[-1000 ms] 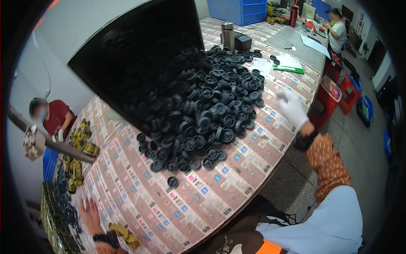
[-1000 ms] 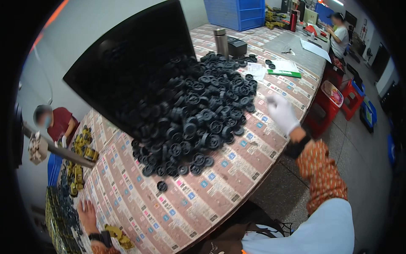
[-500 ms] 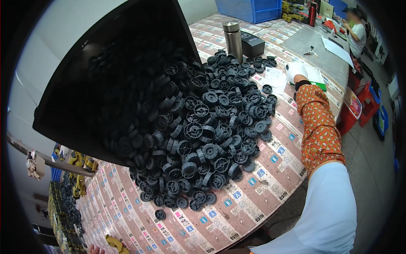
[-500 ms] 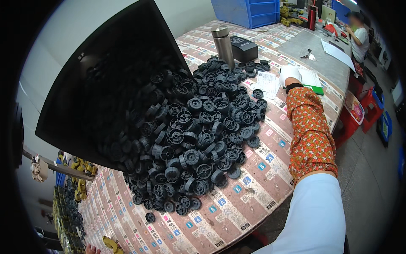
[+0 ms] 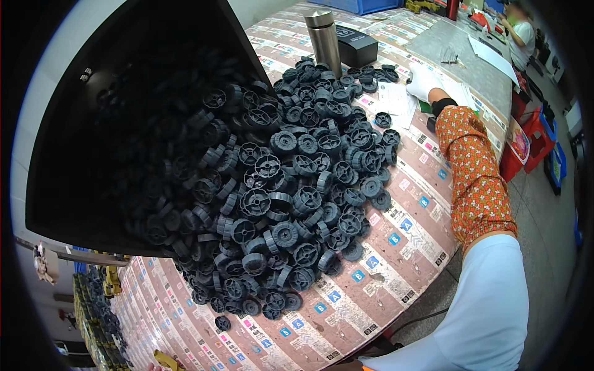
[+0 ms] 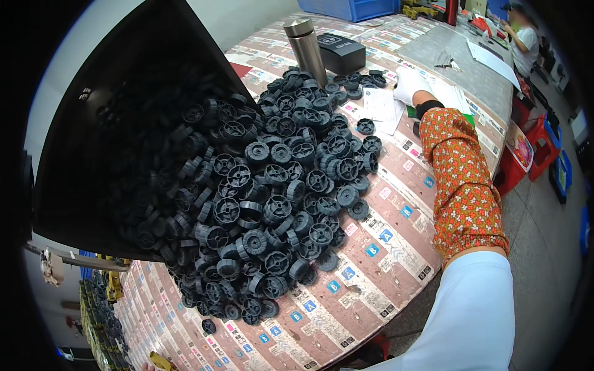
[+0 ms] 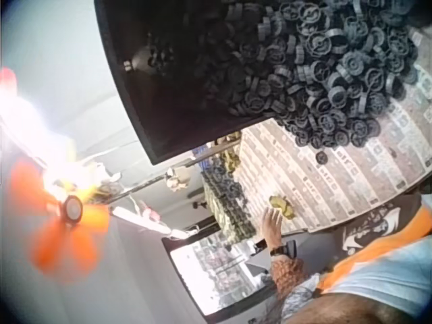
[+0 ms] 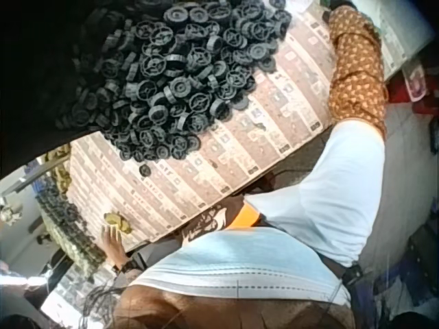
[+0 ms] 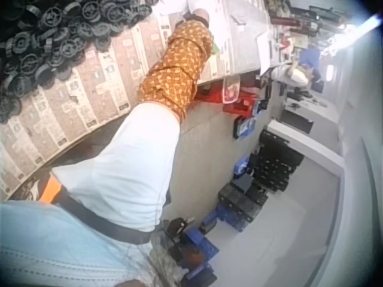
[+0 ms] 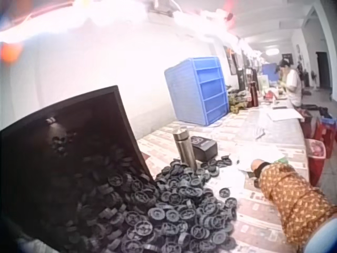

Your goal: The person picks up a toy truck body and attaches black wheels to the axles by hand. After completing a truck, they place it aside, reach into a large bin to retrieve another truck body, and repeat the assembly process.

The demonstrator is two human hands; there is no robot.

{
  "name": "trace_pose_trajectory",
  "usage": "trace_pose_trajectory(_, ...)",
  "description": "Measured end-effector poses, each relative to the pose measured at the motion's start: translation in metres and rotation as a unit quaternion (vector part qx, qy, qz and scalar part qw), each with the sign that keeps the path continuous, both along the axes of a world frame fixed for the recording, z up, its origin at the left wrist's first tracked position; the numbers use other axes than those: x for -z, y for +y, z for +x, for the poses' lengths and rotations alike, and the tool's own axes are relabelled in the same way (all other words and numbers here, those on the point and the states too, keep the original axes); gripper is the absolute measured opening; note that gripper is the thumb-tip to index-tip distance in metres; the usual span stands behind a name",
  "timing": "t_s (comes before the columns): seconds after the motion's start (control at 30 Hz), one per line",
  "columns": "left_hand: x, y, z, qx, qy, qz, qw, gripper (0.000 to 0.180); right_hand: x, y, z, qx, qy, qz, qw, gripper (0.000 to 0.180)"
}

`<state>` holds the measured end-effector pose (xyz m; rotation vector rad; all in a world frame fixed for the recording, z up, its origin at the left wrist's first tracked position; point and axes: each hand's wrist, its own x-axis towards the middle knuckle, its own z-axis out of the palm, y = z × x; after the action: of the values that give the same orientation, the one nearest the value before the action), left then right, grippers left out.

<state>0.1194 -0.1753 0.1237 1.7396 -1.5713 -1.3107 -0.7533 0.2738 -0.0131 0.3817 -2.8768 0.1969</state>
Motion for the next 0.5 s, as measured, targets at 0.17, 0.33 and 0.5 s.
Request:
trace_pose_trajectory(0.17,0.029,-0.033,0.039,0.036,0.051,0.035,0.997,0.059,-0.004,0.014,0.028,-0.065,-0.071,-0.192,0.977,0.037)
trace_pose_trajectory(0.33,0.012,0.007,0.020,0.000,-0.007,0.021,1.000,0.055,-0.082,-0.057,0.143,-0.176,-0.371,-0.240,0.879,0.051)
trace_pose_trajectory(0.5,0.033,-0.007,0.034,0.012,0.014,0.041,0.999,0.054,-0.023,-0.043,0.008,-0.103,0.061,-0.090,0.989,0.063)
